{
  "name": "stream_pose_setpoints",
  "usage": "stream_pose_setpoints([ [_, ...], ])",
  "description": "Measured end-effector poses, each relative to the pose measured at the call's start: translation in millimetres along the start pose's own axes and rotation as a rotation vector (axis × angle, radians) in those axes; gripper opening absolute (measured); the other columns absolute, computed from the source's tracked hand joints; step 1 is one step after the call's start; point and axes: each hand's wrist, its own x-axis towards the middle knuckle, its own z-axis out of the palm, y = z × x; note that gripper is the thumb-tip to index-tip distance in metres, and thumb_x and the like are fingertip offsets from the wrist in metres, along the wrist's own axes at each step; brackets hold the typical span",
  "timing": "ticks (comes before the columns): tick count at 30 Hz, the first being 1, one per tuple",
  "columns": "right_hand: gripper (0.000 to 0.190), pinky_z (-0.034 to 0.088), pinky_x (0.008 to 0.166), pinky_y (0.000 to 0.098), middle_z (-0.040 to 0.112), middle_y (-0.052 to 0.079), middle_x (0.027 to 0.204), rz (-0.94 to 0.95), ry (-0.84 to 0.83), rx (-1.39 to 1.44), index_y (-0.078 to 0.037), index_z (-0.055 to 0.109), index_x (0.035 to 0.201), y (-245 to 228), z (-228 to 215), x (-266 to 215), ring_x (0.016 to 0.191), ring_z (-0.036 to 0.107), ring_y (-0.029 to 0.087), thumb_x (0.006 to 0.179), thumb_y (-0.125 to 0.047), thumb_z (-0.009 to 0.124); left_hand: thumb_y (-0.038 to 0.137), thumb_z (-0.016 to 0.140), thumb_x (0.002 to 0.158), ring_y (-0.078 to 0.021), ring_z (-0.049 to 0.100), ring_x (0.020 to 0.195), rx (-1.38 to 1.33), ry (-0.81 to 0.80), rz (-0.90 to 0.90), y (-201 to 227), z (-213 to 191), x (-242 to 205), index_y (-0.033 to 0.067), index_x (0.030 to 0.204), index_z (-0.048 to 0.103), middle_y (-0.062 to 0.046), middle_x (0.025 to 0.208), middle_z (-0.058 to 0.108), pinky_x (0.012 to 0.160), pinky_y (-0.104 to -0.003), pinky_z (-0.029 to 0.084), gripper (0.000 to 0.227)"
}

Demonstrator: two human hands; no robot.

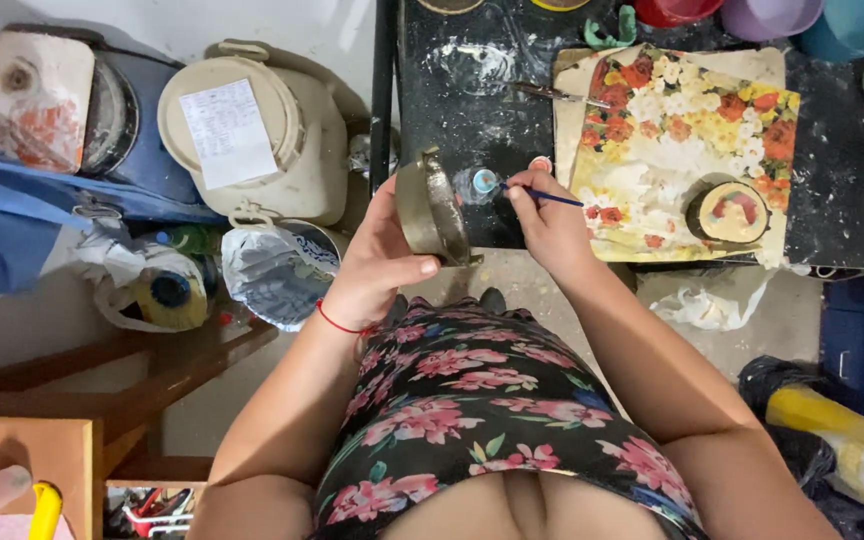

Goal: Staining and inspecting dental models at various laboratory workstations

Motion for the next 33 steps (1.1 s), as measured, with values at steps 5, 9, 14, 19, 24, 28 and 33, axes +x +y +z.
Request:
stream_pose_setpoints([
  [5, 0.013, 0.057, 0.080, 0.0458, 0.078, 0.011, 0.095, 0.013, 0.013, -0.025, -0.011, 0.072, 0.113, -8, -5, -3, 0.093, 0.074, 0.034, 0.107, -0.020, 0.063, 0.000, 0.093, 0.071, -0.0281, 0.067, 0.121, -0.022, 0.025, -0.001, -8, -4, -6, 0.0124, 0.151, 0.049, -0.014, 0.134, 0.065, 0.101, -0.045, 0.059, 0.092],
  [9, 0.014, 0.057, 0.078, 0.0479, 0.078, 0.014, 0.093, 0.019, 0.002, -0.018, -0.008, 0.072, 0.109, -7, -6, -2, 0.090, 0.074, 0.036, 0.107, -0.018, 0.062, 0.004, 0.093, 0.072, -0.0291, 0.066, 0.121, -0.002, 0.015, -0.005, -2, -1, -2, 0.0094, 0.152, 0.048, -0.015, 0.134, 0.064, 0.101, -0.046, 0.059, 0.092],
  [14, 0.016, 0.059, 0.083, 0.0422, 0.075, 0.017, 0.091, -0.024, 0.117, 0.215, -0.002, 0.070, 0.108, -52, -20, -1, 0.089, 0.073, 0.030, 0.108, -0.014, 0.059, 0.006, 0.092, 0.073, -0.0293, 0.068, 0.121, -0.014, 0.021, -0.001, 2, 4, 0, 0.0069, 0.151, 0.049, -0.016, 0.131, 0.065, 0.101, -0.047, 0.059, 0.089],
  [19, 0.035, 0.062, 0.078, 0.0358, 0.072, 0.020, 0.084, -0.264, 0.166, 0.465, 0.007, 0.070, 0.099, -104, -49, -4, 0.082, 0.075, 0.027, 0.107, -0.024, 0.056, 0.018, 0.095, 0.073, -0.0236, 0.068, 0.114, 0.037, -0.001, -0.042, -1, 5, 3, 0.0078, 0.150, 0.051, -0.009, 0.123, 0.065, 0.098, -0.042, 0.060, 0.089],
  [24, 0.020, 0.059, 0.071, 0.0439, 0.071, 0.009, 0.080, -0.548, 0.011, 0.097, -0.008, 0.079, 0.092, -98, -52, -9, 0.071, 0.068, 0.032, 0.097, -0.019, 0.064, 0.019, 0.097, 0.068, -0.0214, 0.071, 0.105, 0.009, -0.011, -0.089, 2, 27, 3, 0.0047, 0.146, 0.052, -0.010, 0.115, 0.066, 0.092, -0.037, 0.062, 0.091],
  [28, 0.022, 0.058, 0.070, 0.0472, 0.072, 0.011, 0.084, -0.520, 0.019, 0.087, -0.007, 0.079, 0.098, -121, -54, -10, 0.074, 0.068, 0.034, 0.099, -0.021, 0.062, 0.011, 0.095, 0.069, -0.0219, 0.073, 0.100, -0.016, -0.034, -0.112, 3, 25, 5, 0.0024, 0.147, 0.051, -0.011, 0.111, 0.067, 0.085, -0.036, 0.064, 0.090],
  [33, 0.024, 0.053, 0.058, 0.0437, 0.066, 0.012, 0.069, -0.581, 0.005, 0.206, -0.005, 0.073, 0.081, -128, -50, -14, 0.057, 0.061, 0.034, 0.101, -0.014, 0.062, 0.014, 0.096, 0.069, -0.0210, 0.072, 0.101, 0.018, -0.050, -0.116, -4, 23, 6, 0.0008, 0.147, 0.052, -0.012, 0.112, 0.067, 0.086, -0.035, 0.063, 0.091],
])
